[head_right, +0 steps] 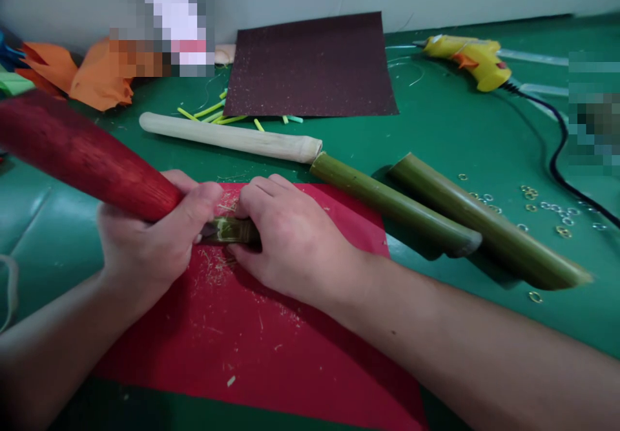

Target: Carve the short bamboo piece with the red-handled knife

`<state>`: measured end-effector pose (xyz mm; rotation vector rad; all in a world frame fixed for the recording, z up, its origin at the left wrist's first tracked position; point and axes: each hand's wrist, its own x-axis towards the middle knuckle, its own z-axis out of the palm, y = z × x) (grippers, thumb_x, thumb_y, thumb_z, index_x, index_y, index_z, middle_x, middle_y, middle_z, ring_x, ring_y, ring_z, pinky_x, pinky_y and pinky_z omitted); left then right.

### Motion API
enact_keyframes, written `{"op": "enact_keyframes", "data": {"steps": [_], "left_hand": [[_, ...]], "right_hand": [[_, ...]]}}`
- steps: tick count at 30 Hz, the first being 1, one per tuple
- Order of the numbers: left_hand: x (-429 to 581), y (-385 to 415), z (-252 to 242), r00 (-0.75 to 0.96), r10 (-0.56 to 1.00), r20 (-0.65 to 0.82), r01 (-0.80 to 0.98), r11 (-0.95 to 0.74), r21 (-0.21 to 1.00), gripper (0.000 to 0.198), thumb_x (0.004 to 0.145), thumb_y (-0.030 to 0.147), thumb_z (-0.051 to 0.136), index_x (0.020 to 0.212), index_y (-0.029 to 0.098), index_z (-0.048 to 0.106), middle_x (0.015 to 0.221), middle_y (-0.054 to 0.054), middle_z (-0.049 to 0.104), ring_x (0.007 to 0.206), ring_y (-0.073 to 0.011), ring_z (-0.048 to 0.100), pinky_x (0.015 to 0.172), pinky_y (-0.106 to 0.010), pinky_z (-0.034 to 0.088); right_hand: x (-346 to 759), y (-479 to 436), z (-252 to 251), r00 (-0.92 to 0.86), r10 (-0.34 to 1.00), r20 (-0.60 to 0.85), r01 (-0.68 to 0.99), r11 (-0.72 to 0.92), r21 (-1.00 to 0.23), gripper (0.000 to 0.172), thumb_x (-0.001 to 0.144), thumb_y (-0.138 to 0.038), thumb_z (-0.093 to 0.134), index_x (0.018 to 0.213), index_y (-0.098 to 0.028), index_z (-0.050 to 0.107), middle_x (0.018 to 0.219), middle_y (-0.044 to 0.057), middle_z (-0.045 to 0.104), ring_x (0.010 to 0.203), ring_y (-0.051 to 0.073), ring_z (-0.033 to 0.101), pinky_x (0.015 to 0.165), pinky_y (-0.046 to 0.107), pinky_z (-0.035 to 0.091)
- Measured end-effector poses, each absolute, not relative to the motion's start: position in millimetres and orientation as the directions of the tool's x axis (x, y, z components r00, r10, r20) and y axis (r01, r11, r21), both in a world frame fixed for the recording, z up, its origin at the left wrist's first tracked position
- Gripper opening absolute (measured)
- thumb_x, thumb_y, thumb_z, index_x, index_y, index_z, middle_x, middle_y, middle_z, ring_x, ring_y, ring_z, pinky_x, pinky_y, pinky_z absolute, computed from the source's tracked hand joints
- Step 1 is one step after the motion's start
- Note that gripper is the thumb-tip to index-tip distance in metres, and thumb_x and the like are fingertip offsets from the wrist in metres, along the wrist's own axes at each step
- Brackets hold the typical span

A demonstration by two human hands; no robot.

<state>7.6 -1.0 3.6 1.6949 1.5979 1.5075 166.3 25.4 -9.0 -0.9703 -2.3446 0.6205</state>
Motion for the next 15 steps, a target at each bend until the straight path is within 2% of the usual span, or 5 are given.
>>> {"op": "enact_keyframes", "data": {"steps": [3, 8, 15], "left_hand": [[9.4, 0.7, 4.8, -0.245, 0.862, 0.445, 0.445, -0.308, 0.841, 0.025, 0.073, 0.02, 0.076, 0.058, 0.021, 0.056, 0.05, 0.007, 0.056, 0.043, -0.0062, 0.051, 0.045, -0.019, 0.047], [7.1, -0.5, 5.6, -0.176, 0.896, 0.407, 0.386, -0.317, 0.866, 0.033, 0.077, 0.022, 0.072, 0.051, 0.019, 0.051, 0.046, 0.007, 0.05, 0.039, -0.0051, 0.046, 0.04, -0.018, 0.043], [6.5, -3.0, 1.0, -0.148, 0.88, 0.451, 0.424, -0.356, 0.833, 0.03, 0.075, 0.022, 0.076, 0.055, 0.019, 0.054, 0.05, 0.007, 0.057, 0.045, -0.0057, 0.054, 0.044, -0.016, 0.046]], "right_hand": [[166.4, 26.3, -8.2, -0.609, 0.744, 0.273, 0.498, 0.627, -0.598, 0.014, 0.077, -0.024, 0.069, 0.081, -0.016, 0.059, 0.081, 0.005, 0.06, 0.076, 0.018, 0.05, 0.069, 0.032, 0.039], [164.2, 24.4, -8.4, -0.606, 0.754, 0.256, 0.491, 0.606, -0.626, 0.015, 0.075, -0.024, 0.07, 0.081, -0.016, 0.059, 0.082, 0.004, 0.06, 0.077, 0.018, 0.051, 0.068, 0.032, 0.039], [165.1, 23.6, -9.9, -0.599, 0.761, 0.25, 0.498, 0.599, -0.628, 0.017, 0.076, -0.026, 0.071, 0.083, -0.016, 0.059, 0.08, 0.003, 0.059, 0.076, 0.018, 0.05, 0.067, 0.032, 0.038]]}}
